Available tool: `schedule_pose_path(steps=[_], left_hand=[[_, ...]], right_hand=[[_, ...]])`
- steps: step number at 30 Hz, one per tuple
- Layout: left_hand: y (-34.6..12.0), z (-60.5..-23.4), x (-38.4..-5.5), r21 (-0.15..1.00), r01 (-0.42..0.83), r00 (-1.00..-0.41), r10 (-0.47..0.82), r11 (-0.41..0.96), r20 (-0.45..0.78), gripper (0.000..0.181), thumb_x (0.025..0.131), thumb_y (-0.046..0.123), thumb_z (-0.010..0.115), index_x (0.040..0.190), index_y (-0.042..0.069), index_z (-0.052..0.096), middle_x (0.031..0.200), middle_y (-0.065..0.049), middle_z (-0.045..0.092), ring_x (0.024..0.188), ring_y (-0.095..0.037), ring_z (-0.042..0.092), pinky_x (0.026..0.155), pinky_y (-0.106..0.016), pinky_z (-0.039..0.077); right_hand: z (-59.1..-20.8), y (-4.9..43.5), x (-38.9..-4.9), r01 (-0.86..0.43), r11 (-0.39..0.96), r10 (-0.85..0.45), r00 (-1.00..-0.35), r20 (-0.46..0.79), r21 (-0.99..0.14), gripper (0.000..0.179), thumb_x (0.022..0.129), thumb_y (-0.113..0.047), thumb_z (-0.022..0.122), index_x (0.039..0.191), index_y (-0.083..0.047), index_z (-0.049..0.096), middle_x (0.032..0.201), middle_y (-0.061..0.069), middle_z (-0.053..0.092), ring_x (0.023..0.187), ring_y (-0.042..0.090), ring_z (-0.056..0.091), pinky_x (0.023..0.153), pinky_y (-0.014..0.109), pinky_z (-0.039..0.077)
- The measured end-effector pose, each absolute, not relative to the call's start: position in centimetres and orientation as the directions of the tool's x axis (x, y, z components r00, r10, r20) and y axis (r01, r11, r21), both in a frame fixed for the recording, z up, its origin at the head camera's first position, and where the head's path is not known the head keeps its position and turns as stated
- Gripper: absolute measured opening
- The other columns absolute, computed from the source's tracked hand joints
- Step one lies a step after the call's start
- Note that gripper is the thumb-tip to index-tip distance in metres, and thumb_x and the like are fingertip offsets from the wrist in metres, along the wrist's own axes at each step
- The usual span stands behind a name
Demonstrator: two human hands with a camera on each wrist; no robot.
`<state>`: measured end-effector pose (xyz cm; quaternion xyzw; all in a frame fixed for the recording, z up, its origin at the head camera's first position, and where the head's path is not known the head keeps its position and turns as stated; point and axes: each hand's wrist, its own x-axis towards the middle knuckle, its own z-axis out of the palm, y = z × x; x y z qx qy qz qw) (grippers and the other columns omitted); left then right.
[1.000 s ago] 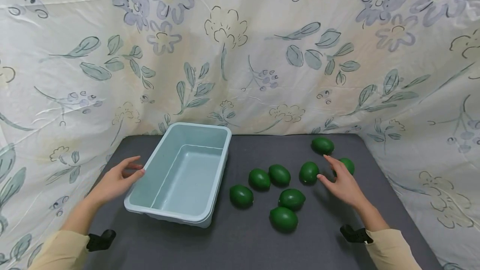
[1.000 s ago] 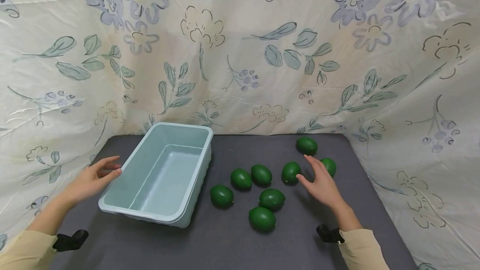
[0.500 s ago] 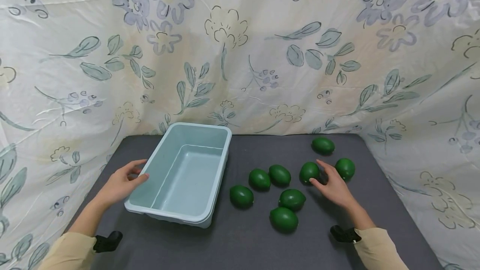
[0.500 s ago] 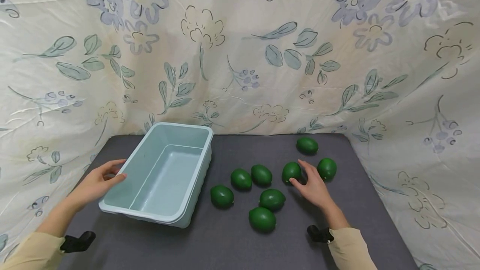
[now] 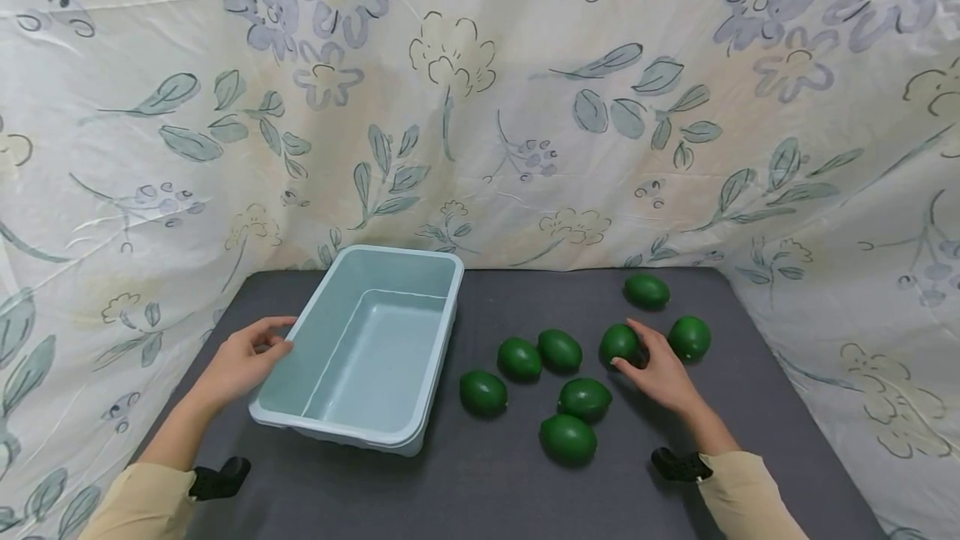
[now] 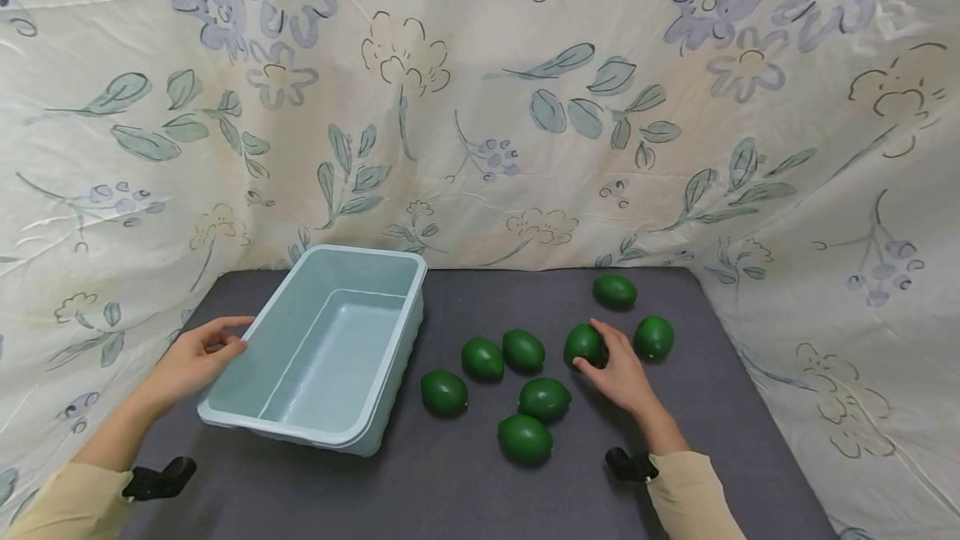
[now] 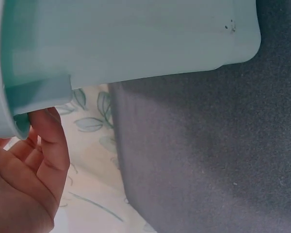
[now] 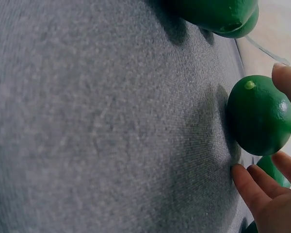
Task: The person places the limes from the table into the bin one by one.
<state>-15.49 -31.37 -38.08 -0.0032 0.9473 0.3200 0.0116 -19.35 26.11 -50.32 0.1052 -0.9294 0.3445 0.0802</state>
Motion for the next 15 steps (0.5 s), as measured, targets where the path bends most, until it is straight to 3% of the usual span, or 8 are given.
schedule_pose_path(steps=[15], left_hand=[[-31.77,-37.75,-15.75,0.627,-0.007,-0.997,0.042,0.779,-0.063,0.045,0.093,0.018,0.053,0.133,0.003,0.043,0.088,-0.011,0.055,0.075,-0.020,0.050,0.060,-0.029,0.042]], right_hand=[[-50.44,25.55,-19.63,-0.216,0.750,-0.118,-0.974,0.194,-0.625,0.069,0.082,-0.016,0.068,0.139,0.000,0.034,0.128,0.029,0.041,0.111,0.042,0.044,0.085,0.055,0.038]])
